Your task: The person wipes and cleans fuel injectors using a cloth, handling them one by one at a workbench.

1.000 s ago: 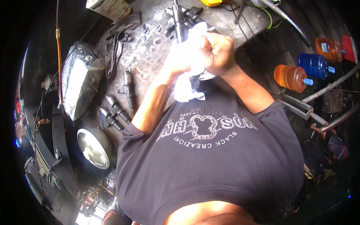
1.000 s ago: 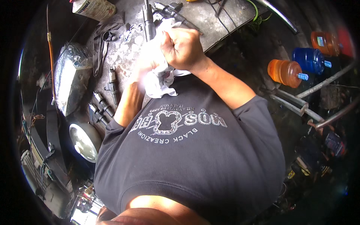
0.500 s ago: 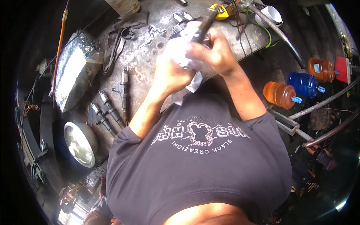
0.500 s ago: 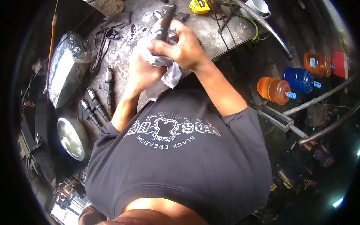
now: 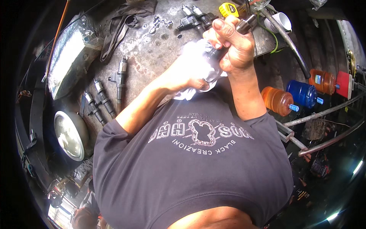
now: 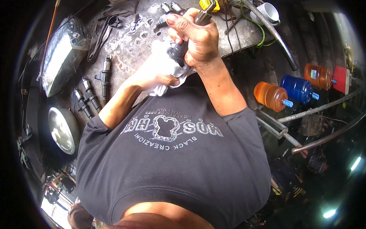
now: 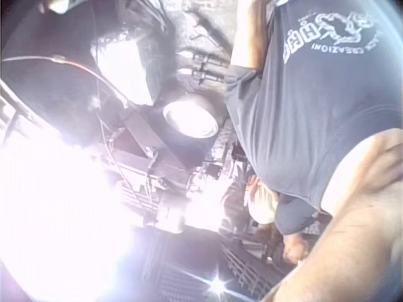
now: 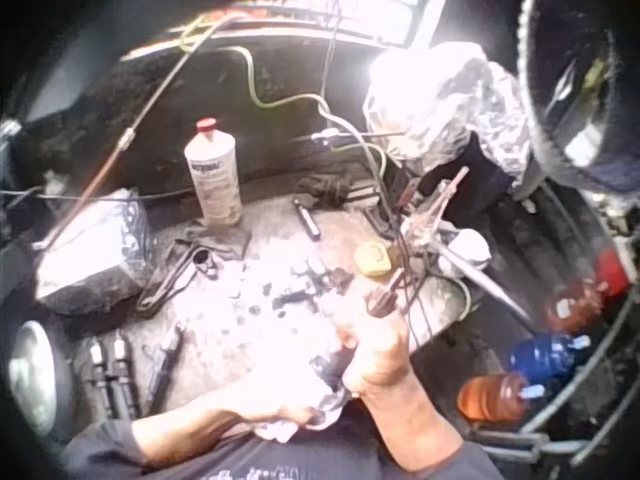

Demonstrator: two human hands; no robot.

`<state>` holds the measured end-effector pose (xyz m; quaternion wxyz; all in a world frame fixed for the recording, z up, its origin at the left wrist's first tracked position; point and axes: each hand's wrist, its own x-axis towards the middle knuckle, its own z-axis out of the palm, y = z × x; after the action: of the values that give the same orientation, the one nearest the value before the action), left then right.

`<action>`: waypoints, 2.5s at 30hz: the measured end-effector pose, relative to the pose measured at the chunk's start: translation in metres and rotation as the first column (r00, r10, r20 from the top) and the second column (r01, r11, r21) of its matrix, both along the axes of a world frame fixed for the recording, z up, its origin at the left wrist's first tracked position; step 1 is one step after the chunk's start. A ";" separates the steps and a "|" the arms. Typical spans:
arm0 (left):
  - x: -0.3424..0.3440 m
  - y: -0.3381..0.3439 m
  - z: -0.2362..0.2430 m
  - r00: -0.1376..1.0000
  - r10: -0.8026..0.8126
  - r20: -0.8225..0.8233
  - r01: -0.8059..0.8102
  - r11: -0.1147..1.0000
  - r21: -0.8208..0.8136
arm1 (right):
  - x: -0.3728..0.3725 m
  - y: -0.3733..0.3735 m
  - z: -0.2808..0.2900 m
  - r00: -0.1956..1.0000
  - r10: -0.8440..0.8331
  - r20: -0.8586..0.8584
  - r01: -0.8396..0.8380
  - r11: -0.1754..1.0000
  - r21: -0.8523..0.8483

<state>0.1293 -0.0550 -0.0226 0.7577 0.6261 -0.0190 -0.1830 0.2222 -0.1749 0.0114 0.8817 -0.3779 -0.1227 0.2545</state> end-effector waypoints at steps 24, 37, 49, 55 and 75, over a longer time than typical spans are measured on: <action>-0.043 0.018 -0.002 0.769 0.637 -0.057 -0.401 0.410 -0.819 | 0.044 -0.075 0.033 0.956 -0.250 -0.156 0.289 0.896 0.336; -0.020 -0.013 -0.021 0.782 0.570 0.252 -0.395 0.766 -0.507 | 0.036 -0.059 0.027 0.953 -0.216 -0.212 0.272 0.918 0.288; 0.000 -0.022 0.007 0.498 0.746 0.442 -0.767 0.617 -0.178 | 0.022 -0.054 0.028 0.945 -0.320 -0.068 0.326 0.901 0.287; -0.001 -0.014 -0.009 0.720 0.680 0.136 -0.603 0.711 -0.362 | 0.013 -0.043 0.031 0.876 -0.480 0.044 0.458 0.857 0.236; -0.014 0.000 -0.023 0.915 0.402 -0.016 -0.176 0.365 -0.914 | 0.031 -0.062 0.027 0.920 -0.238 -0.311 0.335 0.888 0.313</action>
<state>0.1157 -0.0548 -0.0457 0.9861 0.1305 -0.0830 0.0601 0.2533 -0.2370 0.0385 0.9722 -0.1863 0.0091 0.1417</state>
